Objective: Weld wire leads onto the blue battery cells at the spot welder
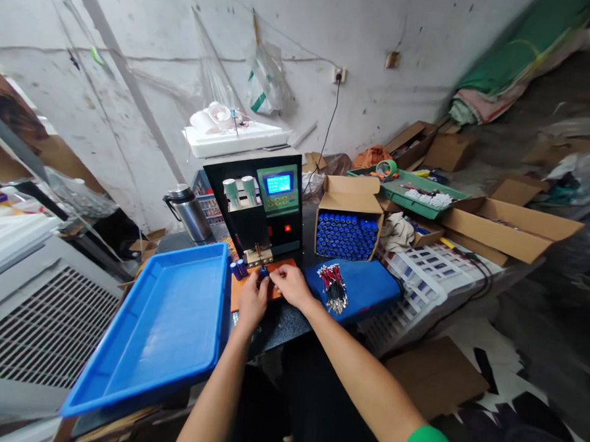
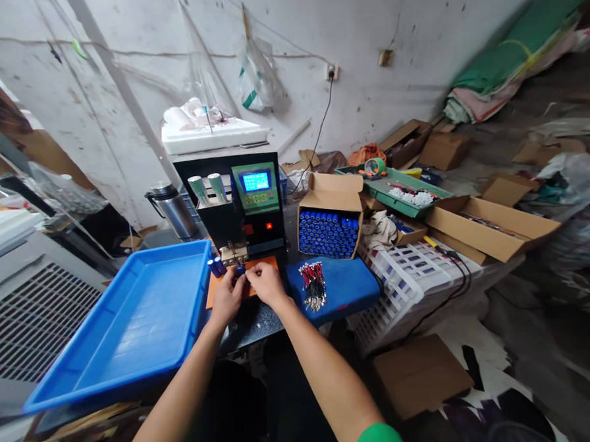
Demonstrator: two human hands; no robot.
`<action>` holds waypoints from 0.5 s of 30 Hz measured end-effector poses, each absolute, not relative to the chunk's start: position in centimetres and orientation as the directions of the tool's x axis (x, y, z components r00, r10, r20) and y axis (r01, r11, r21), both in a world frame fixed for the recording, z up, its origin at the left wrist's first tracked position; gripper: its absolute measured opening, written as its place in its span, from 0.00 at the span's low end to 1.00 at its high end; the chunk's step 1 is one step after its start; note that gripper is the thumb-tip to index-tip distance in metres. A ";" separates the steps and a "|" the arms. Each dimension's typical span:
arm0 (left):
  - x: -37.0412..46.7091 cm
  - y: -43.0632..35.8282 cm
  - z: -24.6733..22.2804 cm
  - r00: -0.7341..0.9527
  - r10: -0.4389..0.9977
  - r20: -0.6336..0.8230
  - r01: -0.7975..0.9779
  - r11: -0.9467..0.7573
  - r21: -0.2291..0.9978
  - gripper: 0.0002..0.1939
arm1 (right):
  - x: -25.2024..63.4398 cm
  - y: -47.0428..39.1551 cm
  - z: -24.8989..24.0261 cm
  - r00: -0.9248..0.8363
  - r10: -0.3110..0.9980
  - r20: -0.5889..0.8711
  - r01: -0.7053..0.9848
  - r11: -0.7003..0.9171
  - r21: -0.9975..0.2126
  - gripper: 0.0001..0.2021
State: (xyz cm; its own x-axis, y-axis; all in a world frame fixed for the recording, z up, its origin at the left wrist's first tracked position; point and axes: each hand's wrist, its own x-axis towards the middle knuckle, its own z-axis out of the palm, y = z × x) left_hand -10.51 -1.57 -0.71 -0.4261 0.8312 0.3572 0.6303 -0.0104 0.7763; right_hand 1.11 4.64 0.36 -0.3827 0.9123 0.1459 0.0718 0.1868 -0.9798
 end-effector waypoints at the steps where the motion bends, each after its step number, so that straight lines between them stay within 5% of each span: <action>1: -10.6 -1.6 -0.8 -0.428 0.831 0.355 0.633 -0.004 0.774 0.14 | 1.5 4.4 0.4 -0.375 0.911 0.172 0.083 0.218 -0.972 0.06; 11: -10.6 -1.9 -0.8 -0.426 0.833 0.353 0.631 -0.005 0.776 0.18 | 3.6 2.5 0.8 -0.333 0.882 0.333 0.141 0.396 -0.907 0.04; 15: -10.9 -1.7 -1.2 -0.385 0.834 0.396 0.632 -0.075 0.771 0.22 | 4.3 2.3 1.7 -0.299 0.788 0.538 0.297 0.612 -0.732 0.07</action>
State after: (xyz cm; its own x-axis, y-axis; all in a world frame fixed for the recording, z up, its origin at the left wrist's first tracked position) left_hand -10.93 -1.74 -1.15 -0.3846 0.8337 0.3964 0.6318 -0.0754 0.7714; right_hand 4.26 2.31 1.69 -0.2988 0.7883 0.5379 0.2972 0.6125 -0.7325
